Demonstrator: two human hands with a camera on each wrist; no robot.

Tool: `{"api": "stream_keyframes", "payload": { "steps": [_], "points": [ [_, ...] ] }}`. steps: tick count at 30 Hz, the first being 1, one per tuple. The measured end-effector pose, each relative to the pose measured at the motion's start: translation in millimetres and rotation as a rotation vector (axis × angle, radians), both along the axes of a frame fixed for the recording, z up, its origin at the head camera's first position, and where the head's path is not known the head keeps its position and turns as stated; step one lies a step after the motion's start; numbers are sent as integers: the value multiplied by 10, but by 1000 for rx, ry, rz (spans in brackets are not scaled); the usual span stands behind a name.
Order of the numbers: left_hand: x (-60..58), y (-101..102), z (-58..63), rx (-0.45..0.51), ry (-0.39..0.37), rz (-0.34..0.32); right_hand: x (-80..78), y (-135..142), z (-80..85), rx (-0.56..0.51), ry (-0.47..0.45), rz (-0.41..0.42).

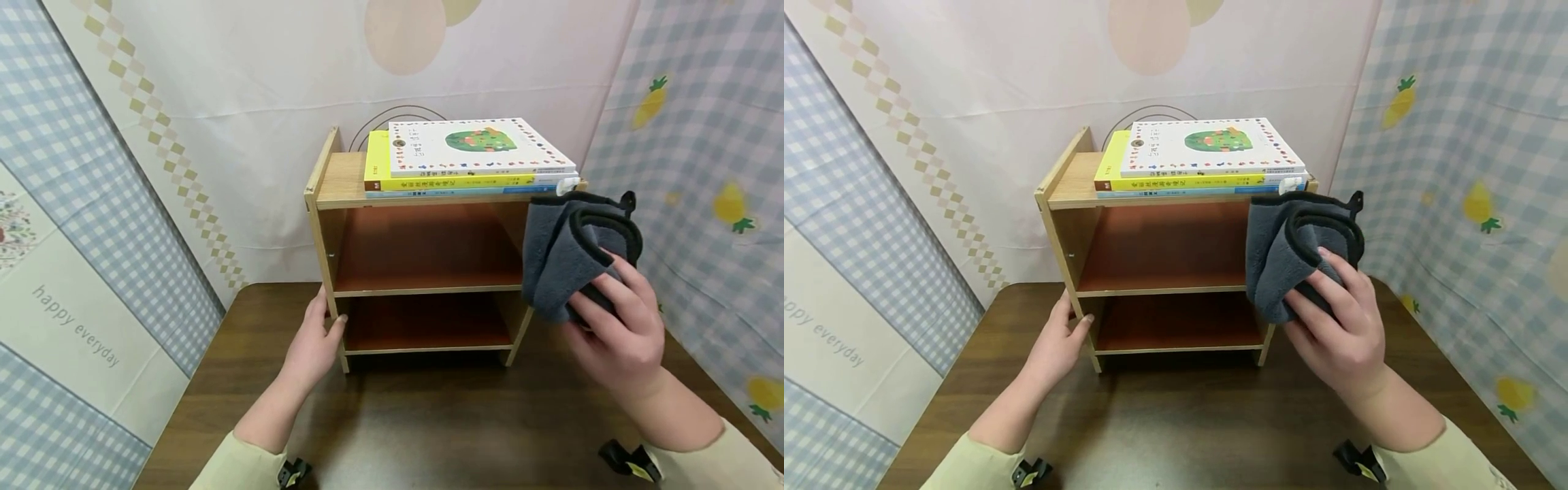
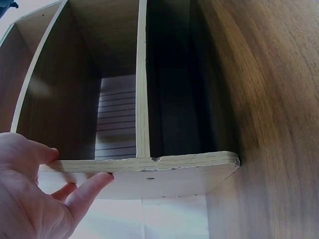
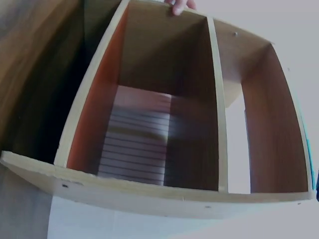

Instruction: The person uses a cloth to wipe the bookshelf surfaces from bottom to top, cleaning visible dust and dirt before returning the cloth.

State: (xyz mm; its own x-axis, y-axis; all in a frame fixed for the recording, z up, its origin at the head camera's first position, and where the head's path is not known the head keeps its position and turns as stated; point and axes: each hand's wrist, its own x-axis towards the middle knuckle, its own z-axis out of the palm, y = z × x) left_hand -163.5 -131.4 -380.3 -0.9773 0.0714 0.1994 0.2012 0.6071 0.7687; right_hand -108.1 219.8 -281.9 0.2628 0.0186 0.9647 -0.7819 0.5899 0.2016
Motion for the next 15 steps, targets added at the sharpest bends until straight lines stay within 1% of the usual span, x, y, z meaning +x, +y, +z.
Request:
{"api": "stream_keyframes", "payload": {
  "steps": [5,9,12,15],
  "points": [
    [5,1,11,-1,-1,-7,-93,122,-13,-44,-16,-34],
    [10,5,13,3,-1,-3,-174,206,-11,-69,-53,-68],
    [15,8,13,5,-2,-1,-225,255,0,-61,-103,-87],
    [19,10,11,5,-3,1,-275,279,5,-30,-157,-99]
  ]
}}
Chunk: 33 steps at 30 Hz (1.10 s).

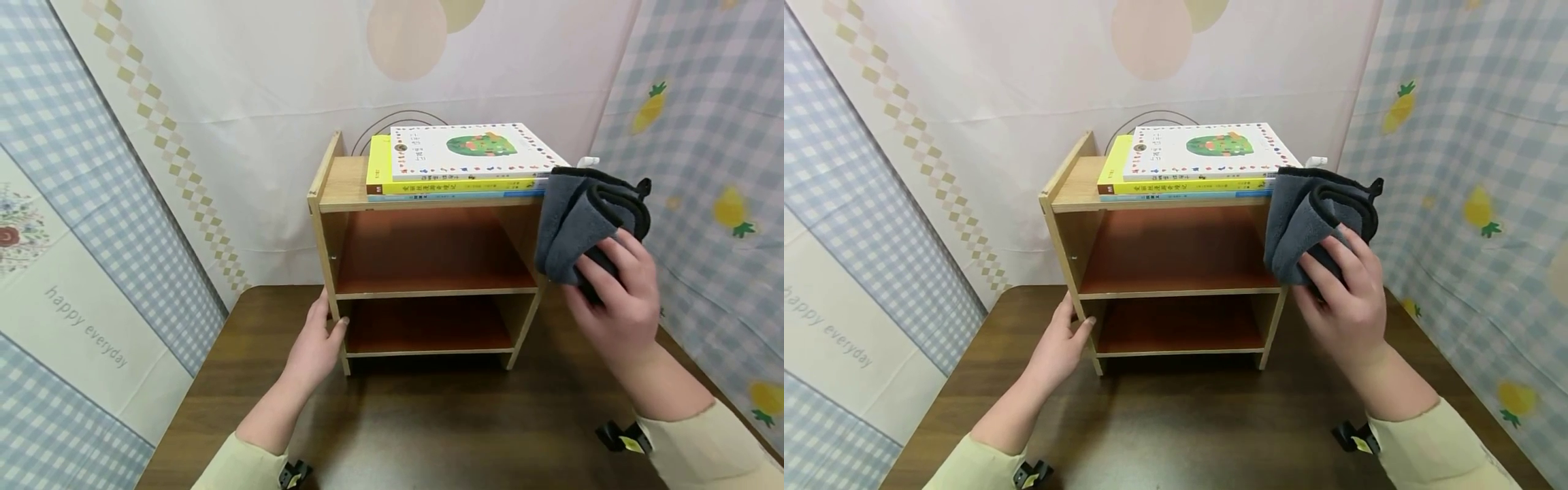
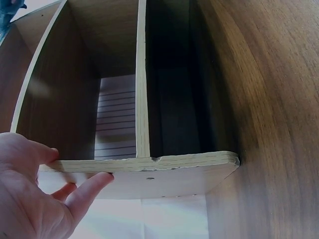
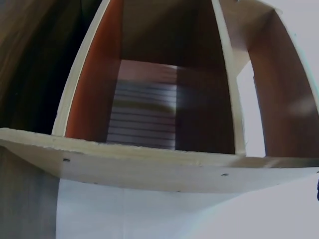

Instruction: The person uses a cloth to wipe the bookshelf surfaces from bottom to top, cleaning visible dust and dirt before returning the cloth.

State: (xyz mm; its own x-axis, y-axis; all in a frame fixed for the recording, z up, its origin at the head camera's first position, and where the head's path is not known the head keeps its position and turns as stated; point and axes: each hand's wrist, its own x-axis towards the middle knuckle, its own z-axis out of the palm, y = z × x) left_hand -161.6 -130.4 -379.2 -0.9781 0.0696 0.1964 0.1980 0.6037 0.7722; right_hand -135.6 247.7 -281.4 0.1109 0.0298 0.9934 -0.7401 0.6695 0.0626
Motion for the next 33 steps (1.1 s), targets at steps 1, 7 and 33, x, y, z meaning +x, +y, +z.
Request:
{"api": "stream_keyframes", "payload": {
  "steps": [1,7,33],
  "points": [
    [3,2,-1,-1,-3,0,-17,6,-3,11,-17,-4],
    [14,9,-5,-3,-11,-2,-141,68,-66,73,-105,-49],
    [-6,9,-9,-26,17,13,-293,164,-166,208,-316,-265]
  ]
}}
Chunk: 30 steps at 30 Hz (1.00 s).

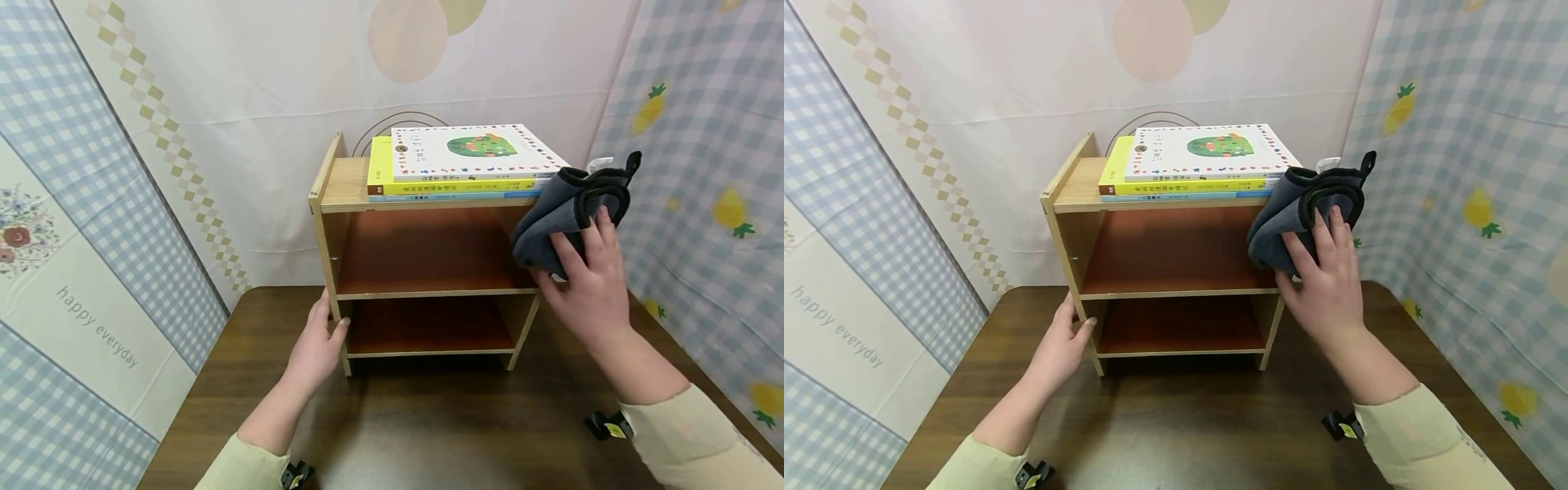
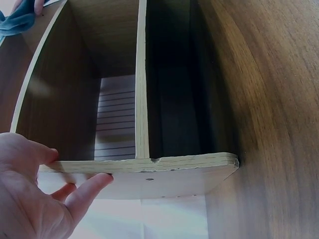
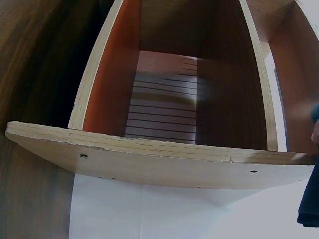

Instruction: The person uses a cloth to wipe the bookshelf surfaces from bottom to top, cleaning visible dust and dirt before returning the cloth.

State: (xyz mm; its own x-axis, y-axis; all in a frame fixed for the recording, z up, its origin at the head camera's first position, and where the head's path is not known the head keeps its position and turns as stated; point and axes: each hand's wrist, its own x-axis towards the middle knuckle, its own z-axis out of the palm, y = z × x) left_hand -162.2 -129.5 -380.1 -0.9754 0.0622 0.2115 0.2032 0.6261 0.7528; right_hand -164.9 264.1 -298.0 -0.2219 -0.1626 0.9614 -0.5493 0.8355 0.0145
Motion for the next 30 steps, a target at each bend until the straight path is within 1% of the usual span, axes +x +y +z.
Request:
{"api": "stream_keyframes", "payload": {
  "steps": [3,8,11,18,24,27,30],
  "points": [
    [-2,-2,-6,0,5,-4,-4,-12,13,-23,7,21],
    [-4,3,-8,7,5,-3,-37,-49,17,-46,44,52],
    [-5,5,-8,8,11,-1,-60,-54,9,-49,50,53],
    [-4,-4,-5,14,5,4,-68,-9,-17,-26,15,23],
    [-3,-7,-13,13,13,-2,-61,11,-70,-24,-15,18],
    [-3,-4,-16,13,12,-1,-49,18,-111,-31,-25,34],
    [-4,-2,-18,12,10,0,-40,26,-140,-38,-25,68]
  ]
}}
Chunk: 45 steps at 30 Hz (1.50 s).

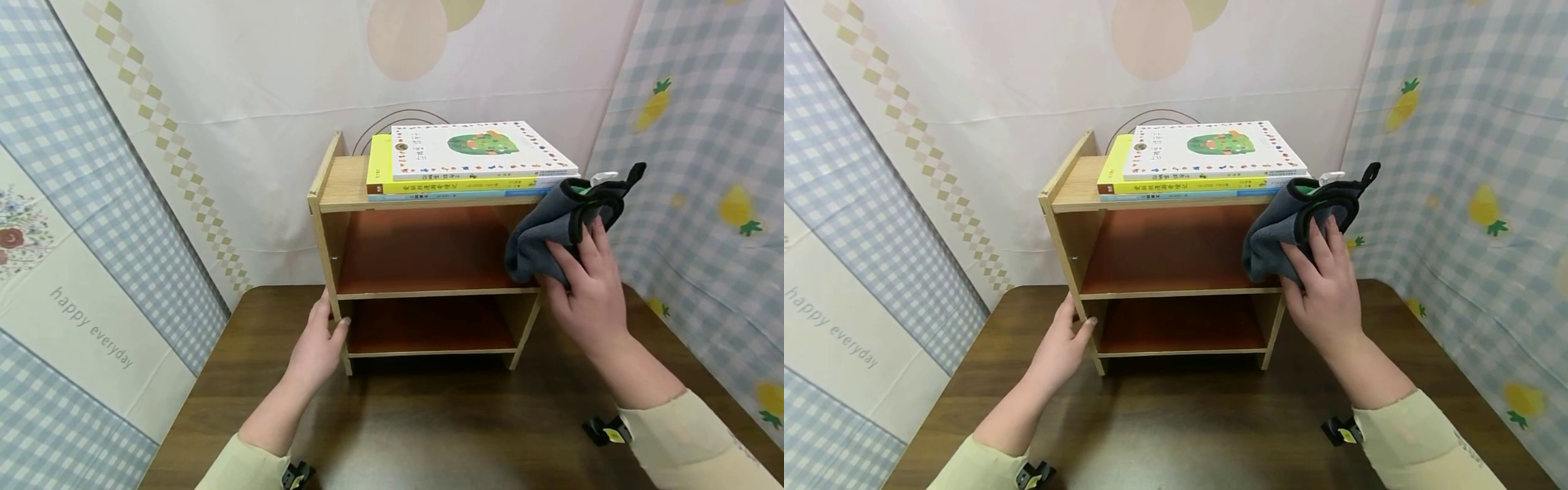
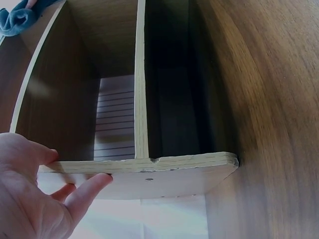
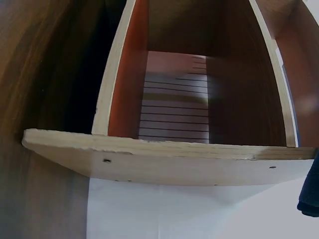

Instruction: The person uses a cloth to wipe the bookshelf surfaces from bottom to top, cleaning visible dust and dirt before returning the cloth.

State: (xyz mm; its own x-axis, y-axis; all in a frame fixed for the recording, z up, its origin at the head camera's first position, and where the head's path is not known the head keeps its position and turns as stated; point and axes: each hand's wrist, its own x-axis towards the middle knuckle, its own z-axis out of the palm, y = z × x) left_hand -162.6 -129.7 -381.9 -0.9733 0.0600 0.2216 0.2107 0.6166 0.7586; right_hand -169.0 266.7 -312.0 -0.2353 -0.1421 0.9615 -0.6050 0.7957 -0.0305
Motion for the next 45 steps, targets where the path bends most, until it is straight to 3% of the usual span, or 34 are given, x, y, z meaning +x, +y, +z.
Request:
{"api": "stream_keyframes", "payload": {
  "steps": [4,19,27,35,40,45],
  "points": [
    [-4,8,3,1,-4,3,17,13,-58,-21,-9,46],
    [4,3,7,-9,-29,0,97,36,-594,-3,-62,65],
    [5,10,3,-14,-22,17,156,53,-760,21,-103,61],
    [7,7,-18,-16,6,16,135,6,-882,-78,-122,137],
    [12,8,-22,-20,14,17,145,-93,-843,-243,-154,254],
    [10,8,-8,-16,25,18,226,-294,-592,-397,-136,393]
  ]
}}
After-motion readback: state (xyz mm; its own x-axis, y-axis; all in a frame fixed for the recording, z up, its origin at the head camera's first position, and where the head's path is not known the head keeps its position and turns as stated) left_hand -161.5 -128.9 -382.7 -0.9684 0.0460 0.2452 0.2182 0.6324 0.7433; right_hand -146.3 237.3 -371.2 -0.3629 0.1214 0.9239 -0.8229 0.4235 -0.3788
